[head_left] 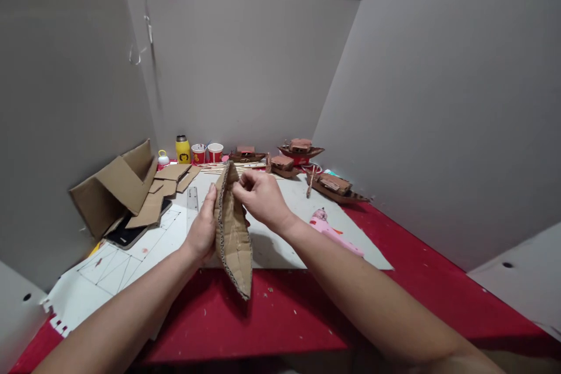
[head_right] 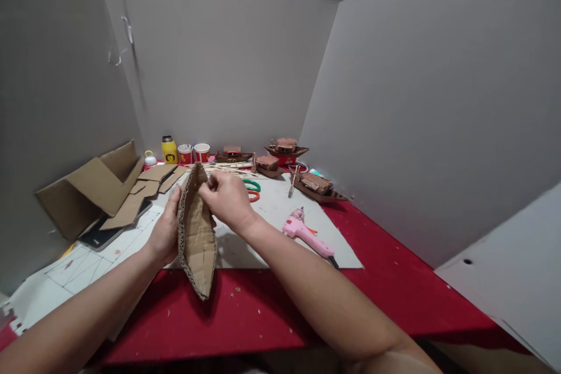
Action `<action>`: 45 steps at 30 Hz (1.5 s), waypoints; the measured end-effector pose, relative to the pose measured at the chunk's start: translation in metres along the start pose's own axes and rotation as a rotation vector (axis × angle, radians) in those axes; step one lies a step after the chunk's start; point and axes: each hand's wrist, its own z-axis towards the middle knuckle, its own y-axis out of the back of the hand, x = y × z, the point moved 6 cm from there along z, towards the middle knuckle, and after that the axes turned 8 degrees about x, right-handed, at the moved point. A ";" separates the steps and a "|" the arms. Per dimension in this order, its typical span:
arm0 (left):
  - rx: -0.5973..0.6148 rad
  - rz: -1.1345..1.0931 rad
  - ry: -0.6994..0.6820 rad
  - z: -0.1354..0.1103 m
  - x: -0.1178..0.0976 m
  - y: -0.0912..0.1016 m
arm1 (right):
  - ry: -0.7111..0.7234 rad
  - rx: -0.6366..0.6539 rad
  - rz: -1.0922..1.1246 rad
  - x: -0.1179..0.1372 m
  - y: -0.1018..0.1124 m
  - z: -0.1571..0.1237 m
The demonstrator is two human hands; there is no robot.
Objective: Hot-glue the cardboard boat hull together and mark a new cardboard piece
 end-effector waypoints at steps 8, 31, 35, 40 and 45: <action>0.059 -0.091 0.023 0.002 -0.014 -0.001 | -0.086 0.128 0.125 -0.005 -0.004 0.010; 0.195 0.021 0.062 0.009 -0.049 0.024 | -0.047 0.729 0.162 -0.032 -0.003 -0.098; 0.093 -0.014 0.021 0.015 -0.048 0.039 | -0.024 0.753 0.022 -0.027 0.007 -0.100; -0.033 -0.033 -0.044 0.022 -0.045 0.052 | -0.020 0.763 -0.055 -0.024 0.014 -0.098; -0.072 -0.047 -0.033 0.023 -0.041 0.053 | -0.036 0.811 -0.014 -0.031 0.009 -0.098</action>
